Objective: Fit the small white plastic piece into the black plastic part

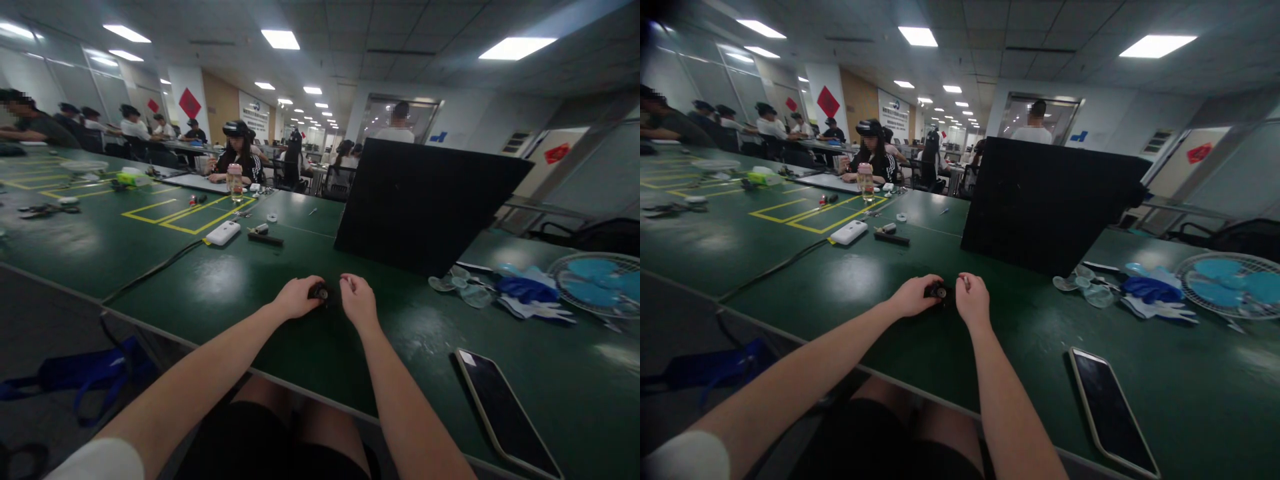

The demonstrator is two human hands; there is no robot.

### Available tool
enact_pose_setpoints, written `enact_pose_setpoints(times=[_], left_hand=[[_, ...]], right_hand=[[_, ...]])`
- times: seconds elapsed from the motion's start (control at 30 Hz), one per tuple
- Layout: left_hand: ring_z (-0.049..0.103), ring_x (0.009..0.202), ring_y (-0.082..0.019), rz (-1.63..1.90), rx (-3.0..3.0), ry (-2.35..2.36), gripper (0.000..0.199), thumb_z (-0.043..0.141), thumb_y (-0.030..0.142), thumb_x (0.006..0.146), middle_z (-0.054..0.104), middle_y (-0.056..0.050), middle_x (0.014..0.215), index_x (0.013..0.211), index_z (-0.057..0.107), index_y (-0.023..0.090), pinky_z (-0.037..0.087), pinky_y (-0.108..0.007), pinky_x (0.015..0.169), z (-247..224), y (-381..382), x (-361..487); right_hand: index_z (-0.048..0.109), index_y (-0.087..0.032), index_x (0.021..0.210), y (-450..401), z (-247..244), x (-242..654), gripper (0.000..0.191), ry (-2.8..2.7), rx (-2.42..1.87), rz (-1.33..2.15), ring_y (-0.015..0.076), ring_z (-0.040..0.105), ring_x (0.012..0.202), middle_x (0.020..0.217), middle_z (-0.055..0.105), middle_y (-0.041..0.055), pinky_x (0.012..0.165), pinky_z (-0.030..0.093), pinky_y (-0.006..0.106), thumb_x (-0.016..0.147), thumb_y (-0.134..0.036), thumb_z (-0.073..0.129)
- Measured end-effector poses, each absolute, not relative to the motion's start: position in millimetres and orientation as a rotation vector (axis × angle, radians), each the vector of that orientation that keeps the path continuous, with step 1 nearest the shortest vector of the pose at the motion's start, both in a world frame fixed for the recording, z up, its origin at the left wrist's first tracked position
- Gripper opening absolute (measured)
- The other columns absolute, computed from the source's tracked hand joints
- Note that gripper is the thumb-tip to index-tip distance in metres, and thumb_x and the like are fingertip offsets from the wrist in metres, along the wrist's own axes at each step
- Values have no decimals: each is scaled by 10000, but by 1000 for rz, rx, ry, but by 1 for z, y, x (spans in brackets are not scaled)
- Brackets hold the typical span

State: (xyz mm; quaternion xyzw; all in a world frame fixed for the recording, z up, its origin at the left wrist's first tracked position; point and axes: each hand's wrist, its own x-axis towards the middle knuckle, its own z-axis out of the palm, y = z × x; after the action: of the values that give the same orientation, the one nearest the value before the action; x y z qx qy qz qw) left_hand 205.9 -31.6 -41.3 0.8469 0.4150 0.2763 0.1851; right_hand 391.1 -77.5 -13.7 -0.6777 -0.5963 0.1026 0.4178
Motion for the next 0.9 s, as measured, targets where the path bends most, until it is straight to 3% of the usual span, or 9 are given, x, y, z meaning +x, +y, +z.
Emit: enact_pose_setpoints(times=[0.17, 0.33, 0.5, 0.6, 0.7, 0.8, 0.9], left_hand=[[684, 1015, -252, 763, 2407, 1230, 486, 684, 403, 813, 721, -40, 1153, 1265, 582, 260, 505, -388, 956, -35, -36, 206], [689, 986, -252, 751, 2352, 1298, 485, 692, 475, 797, 739, -31, 1063, 1219, 592, 257, 508, -389, 932, -30, -39, 205], [695, 910, -246, 753, 2323, 1277, 454, 716, 489, 767, 741, -26, 987, 1139, 611, 251, 524, -372, 851, -32, -39, 206], [696, 888, -236, 771, 2283, 1228, 427, 717, 477, 767, 737, -25, 981, 1119, 612, 258, 531, -346, 789, -35, -37, 206], [693, 908, -245, 762, 2297, 1234, 419, 726, 469, 758, 736, -29, 991, 1109, 619, 266, 526, -363, 832, -37, -36, 205], [687, 923, -253, 764, 2315, 1237, 443, 732, 467, 751, 733, -34, 986, 1127, 622, 258, 507, -405, 920, -37, -37, 207], [683, 916, -242, 789, 2270, 1228, 475, 718, 453, 762, 722, -50, 1013, 1173, 616, 238, 525, -392, 896, -36, -36, 208]], right_hand=[[761, -188, 894, -80, -8, 394, 401, -1511, -1705, 205, 234, 635, 940, 1027, 690, 111, 835, 483, 362, 939, -486, 496], [760, -206, 970, -86, -5, 391, 490, -1435, -1613, 431, 205, 638, 761, 864, 726, 62, 672, 472, 314, 923, -611, 486], [759, -203, 900, -87, -8, 386, 456, -1579, -1714, 498, 179, 607, 644, 765, 716, 37, 569, 432, 286, 930, -575, 497], [758, -224, 928, -86, -11, 384, 431, -1703, -1782, 477, 172, 608, 641, 768, 720, 25, 558, 422, 280, 942, -556, 484], [752, -239, 955, -85, -12, 384, 457, -1744, -1805, 448, 178, 614, 658, 785, 723, 27, 566, 422, 283, 946, -588, 457], [739, -235, 964, -86, -10, 386, 568, -1649, -1835, 472, 191, 611, 652, 769, 710, 48, 566, 425, 293, 946, -667, 372], [722, -214, 1000, -87, -6, 389, 709, -1467, -1858, 421, 208, 619, 686, 810, 708, 83, 580, 431, 303, 942, -728, 237]])
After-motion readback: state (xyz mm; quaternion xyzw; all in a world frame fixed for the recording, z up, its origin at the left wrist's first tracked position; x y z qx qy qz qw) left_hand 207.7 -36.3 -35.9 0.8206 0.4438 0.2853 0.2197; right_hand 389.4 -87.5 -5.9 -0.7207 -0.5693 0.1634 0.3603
